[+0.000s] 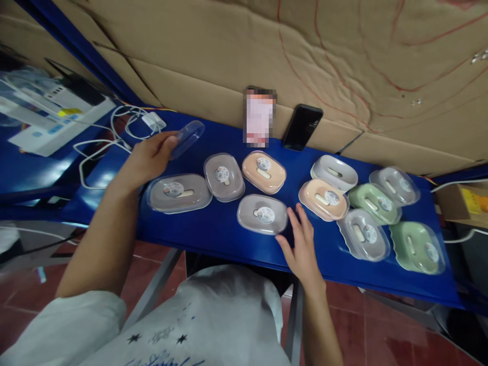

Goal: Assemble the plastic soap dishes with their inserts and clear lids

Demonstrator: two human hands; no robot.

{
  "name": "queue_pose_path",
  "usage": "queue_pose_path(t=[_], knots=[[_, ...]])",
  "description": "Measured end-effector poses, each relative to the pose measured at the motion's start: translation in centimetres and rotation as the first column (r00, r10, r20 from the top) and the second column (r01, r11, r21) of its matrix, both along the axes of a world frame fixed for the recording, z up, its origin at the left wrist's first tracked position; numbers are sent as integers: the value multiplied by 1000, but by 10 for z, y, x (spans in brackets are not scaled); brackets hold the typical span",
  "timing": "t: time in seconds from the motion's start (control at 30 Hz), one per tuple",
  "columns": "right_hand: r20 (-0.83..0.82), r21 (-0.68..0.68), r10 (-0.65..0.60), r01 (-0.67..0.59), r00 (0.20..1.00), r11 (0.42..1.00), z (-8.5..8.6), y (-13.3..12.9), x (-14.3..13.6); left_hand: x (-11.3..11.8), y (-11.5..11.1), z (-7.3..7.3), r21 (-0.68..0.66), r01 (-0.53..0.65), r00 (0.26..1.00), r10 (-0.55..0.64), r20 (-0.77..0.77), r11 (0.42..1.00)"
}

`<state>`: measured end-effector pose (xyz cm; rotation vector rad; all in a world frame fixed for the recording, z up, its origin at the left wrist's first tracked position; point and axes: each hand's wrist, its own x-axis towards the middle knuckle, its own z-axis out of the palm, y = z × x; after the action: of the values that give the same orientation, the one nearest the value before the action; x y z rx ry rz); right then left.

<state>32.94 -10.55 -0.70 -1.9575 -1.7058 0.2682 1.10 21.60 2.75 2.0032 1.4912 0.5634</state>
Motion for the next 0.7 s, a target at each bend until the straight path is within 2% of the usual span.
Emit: queue_pose_path(t=[0.07, 0.13, 0.2, 0.27, 0.3, 0.33, 0.4, 0.43, 0.5, 0.6, 0.7], knots=[[21, 67, -51, 50, 998, 996, 5, -3, 10, 3, -2, 1, -38, 1, 972, 8, 234, 999], [57, 146, -106, 97, 993, 984, 14, -6, 26, 6, -9, 5, -51, 13, 913, 9, 407, 999], [118, 206, -155, 128, 981, 970, 27, -5, 53, 9, -24, 11, -34, 34, 845, -11, 535, 999], [206, 194, -176, 136, 963, 972, 41, 3, 88, 12, -51, 18, 26, 46, 750, -52, 659, 999], [256, 150, -165, 130, 952, 980, 47, 9, 108, 12, -67, 21, 86, 47, 735, -93, 672, 995], [304, 90, -141, 119, 942, 989, 51, 18, 128, 13, -85, 23, 163, 67, 761, -156, 629, 984], [371, -17, -82, 95, 925, 995, 54, 41, 168, 12, -120, 24, 321, 162, 848, -298, 439, 933], [386, -53, -51, 78, 921, 996, 52, 54, 185, 11, -136, 23, 377, 194, 856, -344, 386, 906], [383, -107, 6, 37, 924, 994, 48, 78, 211, 10, -164, 16, 413, 195, 867, -353, 351, 890], [372, -88, -5, 41, 928, 995, 46, 96, 223, 7, -192, 1, 369, 161, 878, -304, 371, 915], [383, 40, -114, 107, 917, 993, 60, 74, 194, 5, -206, -11, 367, 256, 846, -391, 363, 894]])
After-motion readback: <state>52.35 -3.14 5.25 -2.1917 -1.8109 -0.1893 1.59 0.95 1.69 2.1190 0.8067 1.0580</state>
